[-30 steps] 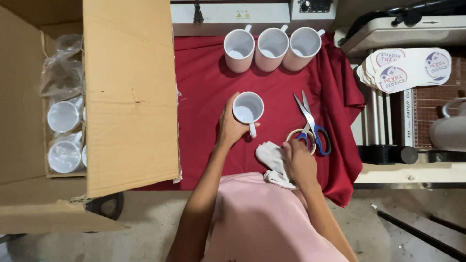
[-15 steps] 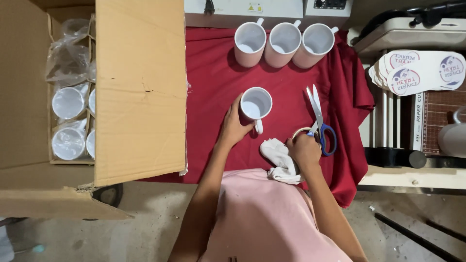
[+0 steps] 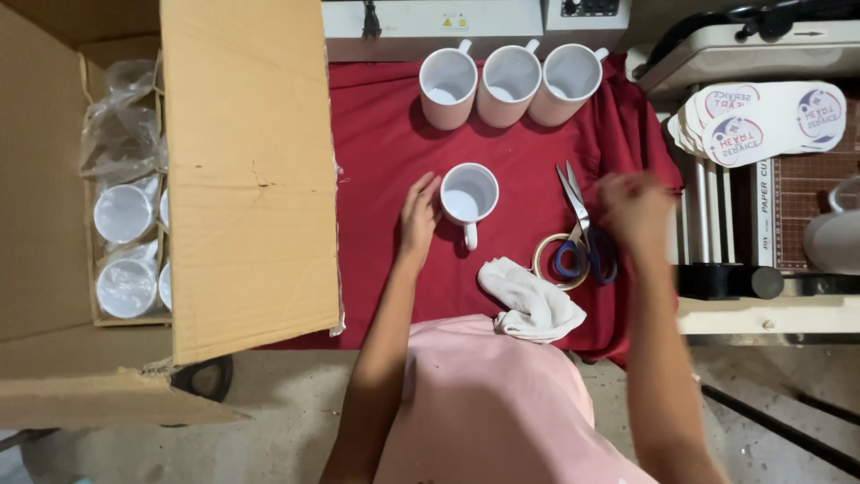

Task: The recorder is cleaning ceramic mugs and applying printed designs/labels using tape in preparation for a printing process.

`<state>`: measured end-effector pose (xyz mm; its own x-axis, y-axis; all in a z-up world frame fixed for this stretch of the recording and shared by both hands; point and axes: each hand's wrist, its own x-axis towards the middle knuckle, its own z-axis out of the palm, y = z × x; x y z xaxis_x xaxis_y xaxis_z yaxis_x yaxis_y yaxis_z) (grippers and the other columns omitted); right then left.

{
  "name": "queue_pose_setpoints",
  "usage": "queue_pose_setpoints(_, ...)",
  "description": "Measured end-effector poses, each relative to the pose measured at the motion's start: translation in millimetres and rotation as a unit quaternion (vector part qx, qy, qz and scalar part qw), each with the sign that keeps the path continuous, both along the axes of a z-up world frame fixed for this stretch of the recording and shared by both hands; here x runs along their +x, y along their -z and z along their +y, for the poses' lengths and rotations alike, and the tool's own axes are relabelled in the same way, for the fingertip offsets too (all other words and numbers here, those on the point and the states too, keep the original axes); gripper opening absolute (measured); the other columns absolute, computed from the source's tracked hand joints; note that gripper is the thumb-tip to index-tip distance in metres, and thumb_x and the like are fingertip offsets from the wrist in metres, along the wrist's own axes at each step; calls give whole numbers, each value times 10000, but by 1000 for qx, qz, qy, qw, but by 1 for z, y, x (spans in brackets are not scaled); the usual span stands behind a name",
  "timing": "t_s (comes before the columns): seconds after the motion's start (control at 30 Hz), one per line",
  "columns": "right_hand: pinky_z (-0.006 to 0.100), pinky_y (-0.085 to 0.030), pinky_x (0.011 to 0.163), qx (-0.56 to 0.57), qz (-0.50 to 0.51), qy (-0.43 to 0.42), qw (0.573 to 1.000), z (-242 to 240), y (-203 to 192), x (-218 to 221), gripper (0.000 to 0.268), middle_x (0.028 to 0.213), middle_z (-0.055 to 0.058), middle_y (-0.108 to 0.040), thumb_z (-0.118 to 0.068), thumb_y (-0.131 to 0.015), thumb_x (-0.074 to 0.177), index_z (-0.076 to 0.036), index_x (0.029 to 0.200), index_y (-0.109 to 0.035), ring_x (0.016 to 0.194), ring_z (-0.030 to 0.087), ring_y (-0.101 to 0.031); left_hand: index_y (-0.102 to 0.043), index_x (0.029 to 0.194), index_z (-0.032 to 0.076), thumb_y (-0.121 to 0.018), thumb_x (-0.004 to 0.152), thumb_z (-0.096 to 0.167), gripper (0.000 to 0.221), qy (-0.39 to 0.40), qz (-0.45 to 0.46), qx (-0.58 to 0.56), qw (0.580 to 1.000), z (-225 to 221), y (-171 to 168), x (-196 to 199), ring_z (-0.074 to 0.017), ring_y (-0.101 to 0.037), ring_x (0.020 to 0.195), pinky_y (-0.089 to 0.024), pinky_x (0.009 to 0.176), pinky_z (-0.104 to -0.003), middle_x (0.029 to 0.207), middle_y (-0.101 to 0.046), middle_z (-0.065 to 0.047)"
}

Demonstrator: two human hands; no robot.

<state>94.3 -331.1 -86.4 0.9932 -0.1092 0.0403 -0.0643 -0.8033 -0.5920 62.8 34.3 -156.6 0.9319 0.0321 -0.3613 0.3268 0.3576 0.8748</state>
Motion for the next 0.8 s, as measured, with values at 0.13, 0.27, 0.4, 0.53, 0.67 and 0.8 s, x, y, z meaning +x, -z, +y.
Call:
queue_pose_setpoints(0.13, 354, -535, 677, 90, -105, 133, 982, -73, -23, 28, 222, 876, 125, -705, -216, -784, 996, -14, 1023, -694, 756, 214, -691, -417, 1515, 89, -443, 1051, 320, 519, -78, 2, -55, 995, 18, 5, -21, -286, -487, 1431, -379, 1175, -448, 1549, -505, -143)
queue_pose_setpoints(0.27, 456, -511, 825, -120, -216, 87, 965, -118, -27, 11, 265, 1011, 162, -664, -113, -883, 861, -2, 1020, -703, 925, 332, -647, -440, 1489, 69, -475, 1030, 303, 516, -120, 64, -20, 991, 33, 11, -48, -357, -583, 1339, -439, 1134, -481, 1496, -536, -195)
queue_pose_setpoints(0.4, 475, -498, 916, -119, -215, 114, 962, -118, -5, -1, 353, 1117, 166, -647, -117, -890, 852, -14, 1106, -668, 1057, 374, -614, -432, 1478, 52, -467, 1033, 280, 501, -100, 56, -30, 993, 38, 30, -60, -385, -593, 1312, -453, 1123, -488, 1474, -534, -226)
queue_pose_setpoints(0.53, 490, -497, 965, -81, -170, 163, 969, -94, -18, -3, 496, 1283, 221, -568, -108, -865, 833, -43, 1268, -637, 1160, 409, -584, -429, 1466, 19, -467, 1043, 259, 488, -66, 74, 17, 995, 40, 20, -58, -394, -601, 1295, -475, 1106, -474, 1445, -544, -248)
queue_pose_setpoints(0.67, 489, -500, 933, -102, -180, 185, 961, -81, -29, 14, 582, 1416, 240, -542, -93, -827, 823, -129, 1380, -663, 1221, 438, -566, -420, 1473, 11, -421, 1049, 258, 491, -52, 106, 23, 993, 53, 34, -55, -400, -617, 1249, -506, 1052, -474, 1431, -540, -257)
queue_pose_setpoints(0.8, 464, -520, 939, -126, -168, 175, 962, -87, -31, 20, 529, 1419, 202, -582, -103, -794, 848, -166, 1364, -695, 1194, 401, -611, -414, 1480, 19, -408, 1053, 249, 485, -42, 125, 25, 991, 56, 36, -52, -397, -626, 1239, -509, 1043, -469, 1438, -548, -255)
